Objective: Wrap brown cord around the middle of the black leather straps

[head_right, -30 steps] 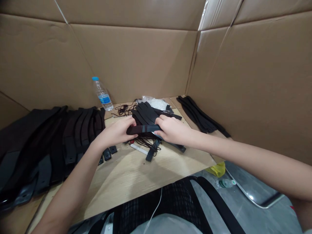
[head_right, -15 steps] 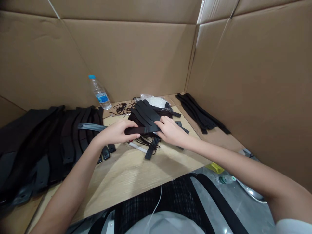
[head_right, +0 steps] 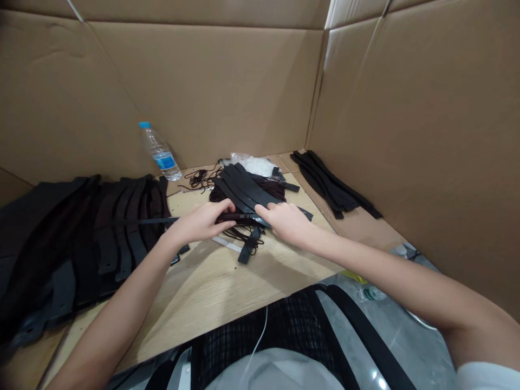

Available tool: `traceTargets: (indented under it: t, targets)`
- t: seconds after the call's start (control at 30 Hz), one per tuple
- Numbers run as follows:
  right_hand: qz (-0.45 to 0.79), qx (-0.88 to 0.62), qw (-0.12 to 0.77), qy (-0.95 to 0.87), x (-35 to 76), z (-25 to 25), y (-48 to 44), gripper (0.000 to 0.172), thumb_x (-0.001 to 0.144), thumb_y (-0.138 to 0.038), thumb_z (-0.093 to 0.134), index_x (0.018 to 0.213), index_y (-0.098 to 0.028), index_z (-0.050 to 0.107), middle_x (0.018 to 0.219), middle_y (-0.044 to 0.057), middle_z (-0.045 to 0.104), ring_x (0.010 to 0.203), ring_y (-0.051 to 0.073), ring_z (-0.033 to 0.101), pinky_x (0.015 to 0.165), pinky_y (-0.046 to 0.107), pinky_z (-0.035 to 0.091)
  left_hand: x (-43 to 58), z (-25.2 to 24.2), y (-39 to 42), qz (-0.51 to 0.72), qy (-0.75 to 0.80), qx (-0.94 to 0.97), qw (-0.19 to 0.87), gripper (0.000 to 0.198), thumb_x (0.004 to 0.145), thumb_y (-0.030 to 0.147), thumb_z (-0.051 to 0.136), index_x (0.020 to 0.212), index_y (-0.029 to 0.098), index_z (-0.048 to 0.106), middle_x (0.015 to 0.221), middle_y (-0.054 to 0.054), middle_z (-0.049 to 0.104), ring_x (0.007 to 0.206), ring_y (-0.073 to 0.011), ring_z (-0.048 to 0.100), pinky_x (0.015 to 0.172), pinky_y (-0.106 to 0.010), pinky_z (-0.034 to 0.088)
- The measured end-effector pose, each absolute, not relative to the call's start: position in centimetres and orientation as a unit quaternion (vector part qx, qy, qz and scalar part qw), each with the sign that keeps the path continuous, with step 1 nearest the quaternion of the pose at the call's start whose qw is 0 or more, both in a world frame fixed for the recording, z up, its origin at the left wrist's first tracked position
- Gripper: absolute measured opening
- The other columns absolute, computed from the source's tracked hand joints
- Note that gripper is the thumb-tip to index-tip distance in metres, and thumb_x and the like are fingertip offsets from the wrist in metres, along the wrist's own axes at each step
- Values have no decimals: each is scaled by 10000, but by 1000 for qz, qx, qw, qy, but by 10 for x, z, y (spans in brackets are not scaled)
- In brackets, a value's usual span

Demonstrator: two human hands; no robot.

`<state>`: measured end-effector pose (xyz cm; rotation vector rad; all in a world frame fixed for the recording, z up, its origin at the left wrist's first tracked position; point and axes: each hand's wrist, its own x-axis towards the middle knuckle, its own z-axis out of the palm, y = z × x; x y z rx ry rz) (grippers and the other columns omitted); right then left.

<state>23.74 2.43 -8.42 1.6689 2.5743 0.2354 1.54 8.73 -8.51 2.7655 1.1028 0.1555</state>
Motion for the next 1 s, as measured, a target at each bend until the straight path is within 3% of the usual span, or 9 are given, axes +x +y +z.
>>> traceTargets:
  t: [0.1,0.17,0.27,0.37,0.5,0.67,0.83,0.9,1.0]
  targets:
    - [54,577,-6,815,242,-92,23,301,882,-48,387,1088,-120,594,912,115,654,762,206,608,560,291,283,17,-90,89,70,341,930,116,313,960,378,429,1161,186,571,1143,-100,677,1055,-257,636,898,-381,481]
    - [27,588,-44,807,245,-97,21,252,905,-114,426,1083,-106,604,970,132,644,857,228,618,641,293,371,18,-91,90,66,338,932,111,312,975,359,390,1137,173,582,1116,-107,669,1043,-255,634,907,-388,483]
    - [-16,582,-83,809,248,-102,16,241,909,-197,488,1095,-105,612,990,124,620,912,236,613,734,307,431,18,-93,91,59,336,934,104,245,941,336,478,1100,165,552,1106,-112,645,1009,-253,632,862,-377,495]
    - [-34,559,-86,824,251,-106,11,214,904,-213,512,1075,-128,608,998,108,610,891,220,602,714,300,435,20,-94,90,46,331,938,91,154,886,267,554,1014,189,523,1060,-85,643,929,-236,639,770,-344,488]
    - [4,539,-76,839,253,-112,9,133,882,-118,463,951,-135,575,954,117,620,811,198,562,646,291,378,26,-97,87,28,327,943,59,33,875,215,510,899,210,488,825,-34,648,754,-211,642,617,-292,423]
    - [-18,548,-82,832,253,-127,9,222,851,-56,369,959,-146,541,784,57,597,596,146,435,539,283,257,29,-100,85,37,329,942,60,116,869,209,497,984,219,510,751,-14,662,685,-203,642,605,-284,428]
    - [-16,559,-166,812,252,-144,4,219,897,-143,398,1003,-127,590,902,115,617,835,217,564,719,336,447,29,-103,89,41,286,954,81,272,929,431,507,1073,212,577,1013,-62,698,905,-225,670,770,-315,483]
    - [-12,548,-191,814,252,-148,1,257,920,-182,418,1075,-100,606,955,144,616,920,249,572,806,392,484,31,-105,91,26,272,960,64,306,936,469,498,994,189,607,975,-69,684,928,-233,662,795,-322,478]
    - [-14,538,-206,817,253,-151,-1,312,936,-193,421,1153,-68,608,975,163,612,922,266,566,813,428,514,32,-107,93,20,275,960,51,297,913,462,552,948,171,605,925,-63,655,892,-228,652,756,-308,476]
